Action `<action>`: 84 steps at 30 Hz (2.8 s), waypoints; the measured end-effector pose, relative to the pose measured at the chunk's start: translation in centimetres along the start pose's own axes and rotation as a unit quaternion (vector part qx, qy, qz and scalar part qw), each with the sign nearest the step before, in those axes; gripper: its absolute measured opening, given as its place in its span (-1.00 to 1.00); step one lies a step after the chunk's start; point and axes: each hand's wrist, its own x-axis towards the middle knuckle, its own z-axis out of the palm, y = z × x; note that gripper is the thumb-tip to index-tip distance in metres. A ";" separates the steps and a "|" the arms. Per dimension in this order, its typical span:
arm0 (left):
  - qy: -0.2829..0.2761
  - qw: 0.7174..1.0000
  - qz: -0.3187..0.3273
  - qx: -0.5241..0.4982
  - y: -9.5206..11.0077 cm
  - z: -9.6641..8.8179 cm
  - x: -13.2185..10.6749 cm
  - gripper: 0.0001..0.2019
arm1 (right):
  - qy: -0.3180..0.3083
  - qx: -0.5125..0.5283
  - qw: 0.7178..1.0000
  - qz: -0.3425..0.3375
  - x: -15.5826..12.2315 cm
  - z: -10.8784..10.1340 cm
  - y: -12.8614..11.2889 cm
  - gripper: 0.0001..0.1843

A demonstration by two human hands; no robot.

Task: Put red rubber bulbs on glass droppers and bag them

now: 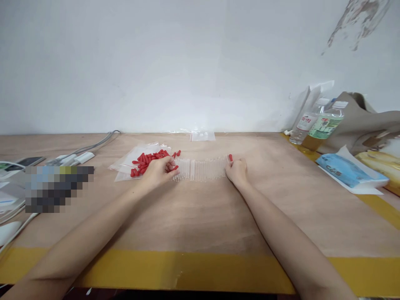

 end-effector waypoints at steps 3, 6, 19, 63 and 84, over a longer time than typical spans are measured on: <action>0.059 0.996 0.055 -0.032 0.3 2.4 -0.6 -0.91 | 0.038 0.014 0.999 0.000 -0.2 -0.6 -0.5 -0.76; 0.086 0.989 0.110 -0.040 0.1 4.2 -1.3 -0.92 | 0.056 0.072 0.995 -0.044 -1.2 -1.2 -1.5 -0.74; 0.076 0.989 0.106 -0.065 -0.5 5.4 -1.7 -0.87 | -0.085 0.123 0.919 -0.364 -6.1 -1.8 -4.8 -0.70; 0.019 0.960 0.261 -0.098 -0.3 5.4 -2.2 -0.85 | 0.055 -0.041 0.785 -0.615 -5.2 -2.0 -4.3 -0.72; 0.009 0.961 0.253 -0.110 -0.4 5.2 -1.8 -0.84 | 0.021 -0.049 0.819 -0.571 -5.8 -1.7 -4.4 -0.75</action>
